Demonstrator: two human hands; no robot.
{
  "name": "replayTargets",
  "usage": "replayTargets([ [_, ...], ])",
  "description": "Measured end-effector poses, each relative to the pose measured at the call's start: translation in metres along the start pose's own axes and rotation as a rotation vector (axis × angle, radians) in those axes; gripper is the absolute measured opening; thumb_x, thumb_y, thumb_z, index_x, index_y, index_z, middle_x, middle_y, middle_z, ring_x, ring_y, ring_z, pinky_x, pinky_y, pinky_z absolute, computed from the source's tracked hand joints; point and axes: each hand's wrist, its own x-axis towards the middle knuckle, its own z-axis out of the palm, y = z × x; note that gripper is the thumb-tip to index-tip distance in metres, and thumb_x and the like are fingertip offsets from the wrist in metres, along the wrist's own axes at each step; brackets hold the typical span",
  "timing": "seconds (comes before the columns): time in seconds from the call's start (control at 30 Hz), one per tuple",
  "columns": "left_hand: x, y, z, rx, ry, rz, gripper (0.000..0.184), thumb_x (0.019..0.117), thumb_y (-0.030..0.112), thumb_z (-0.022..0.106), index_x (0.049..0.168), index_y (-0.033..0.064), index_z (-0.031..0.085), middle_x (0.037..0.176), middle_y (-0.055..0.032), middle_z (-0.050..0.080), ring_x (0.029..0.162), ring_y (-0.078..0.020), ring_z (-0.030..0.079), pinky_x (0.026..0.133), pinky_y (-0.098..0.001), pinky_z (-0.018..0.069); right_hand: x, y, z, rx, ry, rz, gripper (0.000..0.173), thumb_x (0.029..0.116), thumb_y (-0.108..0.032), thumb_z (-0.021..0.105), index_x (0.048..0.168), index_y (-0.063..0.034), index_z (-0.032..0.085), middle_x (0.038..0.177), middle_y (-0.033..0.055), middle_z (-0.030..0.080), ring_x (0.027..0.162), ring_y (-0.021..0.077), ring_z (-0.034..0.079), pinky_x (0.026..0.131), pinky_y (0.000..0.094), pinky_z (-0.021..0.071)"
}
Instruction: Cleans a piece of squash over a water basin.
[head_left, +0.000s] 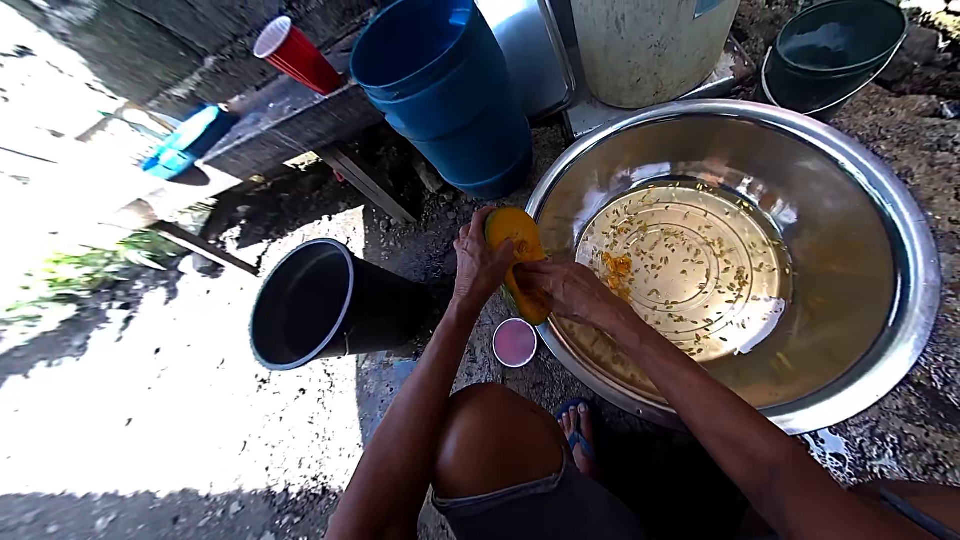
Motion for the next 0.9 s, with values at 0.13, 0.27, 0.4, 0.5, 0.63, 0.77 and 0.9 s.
replayTargets([
  [0.13, -0.007, -0.004, -0.002, -0.009, 0.012, 0.031, 0.061, 0.0933, 0.02, 0.067, 0.15, 0.0191, 0.045, 0.144, -0.0267, 0.05, 0.126, -0.0496, 0.052, 0.094, -0.0687, 0.0442, 0.003, -0.011, 0.033, -0.147, -0.084, 0.132, 0.05, 0.0984, -0.001, 0.054, 0.146, -0.0142, 0.057, 0.161, 0.0033, 0.044, 0.126, 0.0425, 0.056, 0.082, 0.058, 0.0545],
  [0.27, -0.007, -0.007, -0.003, -0.047, 0.014, -0.001, 0.063, 0.0927, 0.018, 0.068, 0.151, 0.019, 0.044, 0.144, -0.0281, 0.049, 0.125, -0.0501, 0.052, 0.093, -0.0688, 0.0446, 0.003, -0.016, 0.039, -0.151, -0.064, 0.167, 0.046, 0.0999, -0.001, 0.051, 0.144, -0.0114, 0.058, 0.162, 0.0051, 0.041, 0.126, 0.0444, 0.055, 0.081, 0.0569, 0.0546],
  [0.4, -0.008, -0.005, -0.001, -0.059, 0.014, -0.002, 0.061, 0.0927, 0.017, 0.068, 0.15, 0.0202, 0.046, 0.143, -0.0272, 0.05, 0.125, -0.0495, 0.052, 0.093, -0.0686, 0.0444, -0.001, -0.014, 0.04, -0.09, -0.068, 0.156, 0.05, 0.0985, 0.001, 0.052, 0.147, -0.0107, 0.056, 0.157, 0.0095, 0.047, 0.127, 0.044, 0.055, 0.088, 0.0546, 0.0543],
  [0.5, -0.006, -0.009, -0.002, -0.085, 0.028, -0.028, 0.061, 0.093, 0.019, 0.066, 0.151, 0.0201, 0.045, 0.144, -0.0275, 0.049, 0.124, -0.0503, 0.052, 0.091, -0.0687, 0.0457, -0.001, -0.016, 0.033, -0.032, -0.132, 0.181, 0.054, 0.0953, 0.004, 0.055, 0.148, -0.0084, 0.054, 0.154, 0.0117, 0.051, 0.134, 0.0436, 0.05, 0.101, 0.0552, 0.0484],
  [0.63, -0.007, -0.007, 0.0, -0.072, 0.027, -0.036, 0.061, 0.0931, 0.02, 0.067, 0.15, 0.0205, 0.045, 0.145, -0.0279, 0.048, 0.126, -0.0517, 0.05, 0.092, -0.069, 0.0452, 0.0, -0.015, 0.026, 0.126, -0.083, 0.209, 0.038, 0.0955, -0.002, 0.058, 0.134, -0.0026, 0.064, 0.136, 0.0209, 0.06, 0.127, 0.0393, 0.056, 0.106, 0.052, 0.0468],
  [0.77, 0.004, 0.003, 0.001, -0.014, 0.019, -0.064, 0.062, 0.0922, 0.017, 0.07, 0.149, 0.0141, 0.047, 0.141, -0.0287, 0.051, 0.129, -0.05, 0.048, 0.101, -0.0647, 0.0423, 0.002, -0.021, 0.028, 0.044, -0.035, 0.329, 0.045, 0.0966, -0.003, 0.059, 0.142, 0.0001, 0.055, 0.138, 0.0255, 0.054, 0.12, 0.0393, 0.061, 0.1, 0.0482, 0.0522],
  [0.9, -0.001, 0.001, 0.001, 0.006, 0.028, -0.022, 0.062, 0.0932, 0.019, 0.069, 0.15, 0.0162, 0.045, 0.142, -0.0309, 0.049, 0.127, -0.0529, 0.048, 0.097, -0.0678, 0.0433, 0.003, -0.03, 0.04, -0.041, -0.057, 0.424, 0.047, 0.1044, -0.004, 0.046, 0.151, -0.0037, 0.048, 0.14, 0.0282, 0.054, 0.12, 0.0469, 0.059, 0.095, 0.0539, 0.0528],
])
